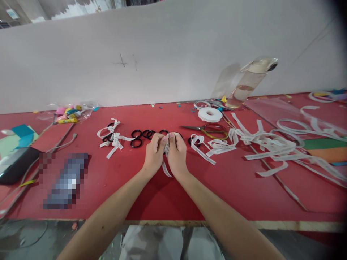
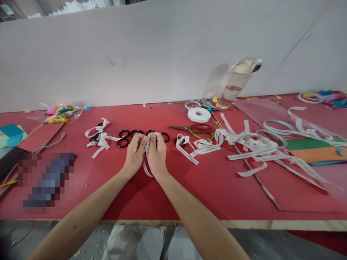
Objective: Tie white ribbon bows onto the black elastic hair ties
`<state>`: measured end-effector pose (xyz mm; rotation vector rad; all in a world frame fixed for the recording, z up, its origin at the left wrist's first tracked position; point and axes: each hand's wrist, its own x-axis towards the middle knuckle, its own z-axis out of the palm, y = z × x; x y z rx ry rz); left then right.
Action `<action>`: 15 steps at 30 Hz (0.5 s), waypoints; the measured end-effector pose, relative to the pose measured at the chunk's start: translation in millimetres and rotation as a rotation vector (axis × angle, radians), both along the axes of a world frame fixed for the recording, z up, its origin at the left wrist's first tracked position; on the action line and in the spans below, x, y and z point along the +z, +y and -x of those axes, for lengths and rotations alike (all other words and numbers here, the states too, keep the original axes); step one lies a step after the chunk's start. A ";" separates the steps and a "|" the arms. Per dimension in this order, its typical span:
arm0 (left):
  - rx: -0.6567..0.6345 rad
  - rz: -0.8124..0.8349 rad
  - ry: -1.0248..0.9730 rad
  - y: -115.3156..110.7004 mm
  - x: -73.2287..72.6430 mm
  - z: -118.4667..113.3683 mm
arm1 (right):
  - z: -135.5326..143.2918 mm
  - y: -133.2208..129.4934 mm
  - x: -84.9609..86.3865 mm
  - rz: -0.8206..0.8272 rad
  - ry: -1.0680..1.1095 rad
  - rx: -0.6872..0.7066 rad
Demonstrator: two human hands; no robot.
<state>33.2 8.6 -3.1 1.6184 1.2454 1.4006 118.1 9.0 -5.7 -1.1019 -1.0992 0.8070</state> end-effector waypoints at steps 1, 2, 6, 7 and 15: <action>-0.007 0.001 -0.009 0.3 -0.2 0.0 | -0.5 -0.1 0.2 0.004 0.006 0.004; -0.011 0.003 -0.017 0.5 -0.2 0.0 | -0.8 -0.3 0.5 0.010 0.013 0.007; -0.021 0.000 -0.020 0.2 0.8 1.0 | -1.1 -0.8 1.4 0.018 0.034 0.009; -0.021 -0.008 -0.010 0.0 1.5 1.7 | -1.0 -0.5 1.1 0.015 0.039 0.007; 0.210 -0.273 0.015 -17.5 28.6 18.6 | 0.3 12.2 -8.8 0.014 0.203 -0.004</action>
